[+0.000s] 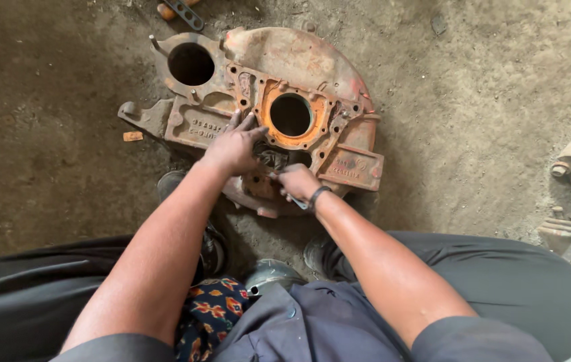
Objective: The person scrapes the surface of a rusty engine block with a metal tool, removing debris from the crevices and around the circular openings. The person works on the part while sitting on the floor.
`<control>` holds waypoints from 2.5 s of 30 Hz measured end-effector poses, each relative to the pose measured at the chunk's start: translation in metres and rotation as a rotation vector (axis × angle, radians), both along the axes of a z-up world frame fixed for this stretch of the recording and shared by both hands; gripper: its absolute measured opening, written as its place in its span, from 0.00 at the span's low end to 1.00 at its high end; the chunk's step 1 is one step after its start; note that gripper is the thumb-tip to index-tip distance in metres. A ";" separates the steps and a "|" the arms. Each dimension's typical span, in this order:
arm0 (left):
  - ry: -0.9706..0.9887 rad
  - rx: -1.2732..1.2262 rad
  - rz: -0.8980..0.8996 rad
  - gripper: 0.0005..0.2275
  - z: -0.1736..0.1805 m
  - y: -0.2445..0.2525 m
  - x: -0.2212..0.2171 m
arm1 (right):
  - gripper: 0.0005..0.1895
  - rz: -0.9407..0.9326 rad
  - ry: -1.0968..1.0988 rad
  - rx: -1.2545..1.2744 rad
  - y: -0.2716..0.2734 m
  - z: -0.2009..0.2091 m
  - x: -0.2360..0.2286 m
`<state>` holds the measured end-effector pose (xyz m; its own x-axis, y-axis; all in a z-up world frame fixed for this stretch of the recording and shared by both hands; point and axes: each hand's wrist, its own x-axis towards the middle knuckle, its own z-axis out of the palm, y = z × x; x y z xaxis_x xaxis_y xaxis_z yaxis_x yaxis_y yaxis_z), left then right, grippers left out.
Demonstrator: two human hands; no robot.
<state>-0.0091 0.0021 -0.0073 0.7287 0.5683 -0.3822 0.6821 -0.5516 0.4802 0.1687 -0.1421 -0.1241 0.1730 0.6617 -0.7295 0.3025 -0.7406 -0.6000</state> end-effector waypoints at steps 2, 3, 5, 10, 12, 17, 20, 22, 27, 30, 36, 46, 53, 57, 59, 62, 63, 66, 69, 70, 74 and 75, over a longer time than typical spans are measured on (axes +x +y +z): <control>0.020 0.074 -0.039 0.26 0.016 -0.016 -0.002 | 0.12 -0.112 0.106 -0.037 -0.005 0.007 0.016; 0.048 0.140 -0.101 0.20 0.021 -0.024 -0.002 | 0.13 -0.168 0.161 -0.056 -0.007 0.010 0.025; 0.045 0.219 -0.184 0.11 0.023 -0.037 -0.004 | 0.14 -0.231 0.278 -0.061 -0.003 0.011 0.041; -0.059 0.339 -0.328 0.06 0.006 -0.054 -0.005 | 0.11 -0.302 0.306 0.041 -0.001 0.006 0.041; -0.075 0.284 -0.275 0.06 0.001 -0.054 -0.005 | 0.11 -0.276 0.230 0.062 -0.004 0.008 0.031; -0.129 0.175 -0.166 0.11 -0.006 -0.053 0.006 | 0.12 -0.298 0.320 0.039 -0.006 0.026 0.029; -0.068 0.212 -0.189 0.09 -0.015 -0.055 0.011 | 0.13 -0.361 0.451 0.038 -0.010 0.036 0.036; -0.045 0.284 -0.205 0.08 -0.023 -0.057 0.012 | 0.13 -0.379 0.506 0.052 -0.012 0.038 0.038; -0.198 0.302 -0.077 0.10 -0.030 -0.054 0.010 | 0.13 -0.413 0.569 0.041 -0.013 0.042 0.042; -0.207 0.252 0.026 0.10 -0.022 -0.051 0.013 | 0.13 -0.478 0.669 0.028 -0.015 0.049 0.044; -0.191 0.204 -0.042 0.10 -0.015 -0.058 0.032 | 0.14 -0.435 0.662 0.021 -0.004 0.062 0.069; 0.114 -0.094 -0.113 0.11 -0.030 -0.043 0.059 | 0.13 -0.398 0.376 0.159 0.024 0.065 0.078; 0.040 -0.138 -0.019 0.14 -0.027 -0.038 0.058 | 0.09 -0.400 0.302 0.081 0.027 0.077 0.075; 0.019 -0.028 -0.100 0.12 -0.028 -0.057 0.062 | 0.06 -0.250 0.148 0.175 0.023 0.069 0.077; 0.012 0.097 -0.133 0.07 -0.035 -0.059 0.058 | 0.07 -0.187 0.093 0.123 0.021 0.067 0.078; 0.065 0.261 -0.114 0.05 -0.033 -0.040 0.050 | 0.08 0.048 -0.124 0.021 0.014 0.072 0.077; 0.075 0.276 -0.084 0.07 -0.027 -0.032 0.042 | 0.09 0.148 -0.220 -0.017 0.010 0.074 0.075; -0.021 0.308 0.092 0.06 -0.014 -0.017 0.033 | 0.13 0.567 -0.391 0.272 0.000 0.080 0.067; -0.073 0.383 0.223 0.12 -0.011 0.005 0.023 | 0.13 0.554 -0.585 0.075 -0.012 0.102 0.042; -0.072 0.418 0.255 0.17 -0.009 0.010 0.018 | 0.13 0.526 -0.623 0.087 -0.016 0.113 0.033; 0.147 0.133 0.260 0.39 0.007 0.021 -0.012 | 0.14 0.433 -0.700 0.080 -0.025 0.146 -0.006; 0.239 0.079 0.187 0.45 0.012 0.021 -0.018 | 0.14 0.412 -0.700 0.061 -0.026 0.148 -0.017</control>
<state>-0.0272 0.0230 0.0047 0.5031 0.7189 -0.4798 0.8639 -0.4348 0.2543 0.1520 -0.1679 0.0244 0.3091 0.8070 -0.5033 0.8635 -0.4599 -0.2070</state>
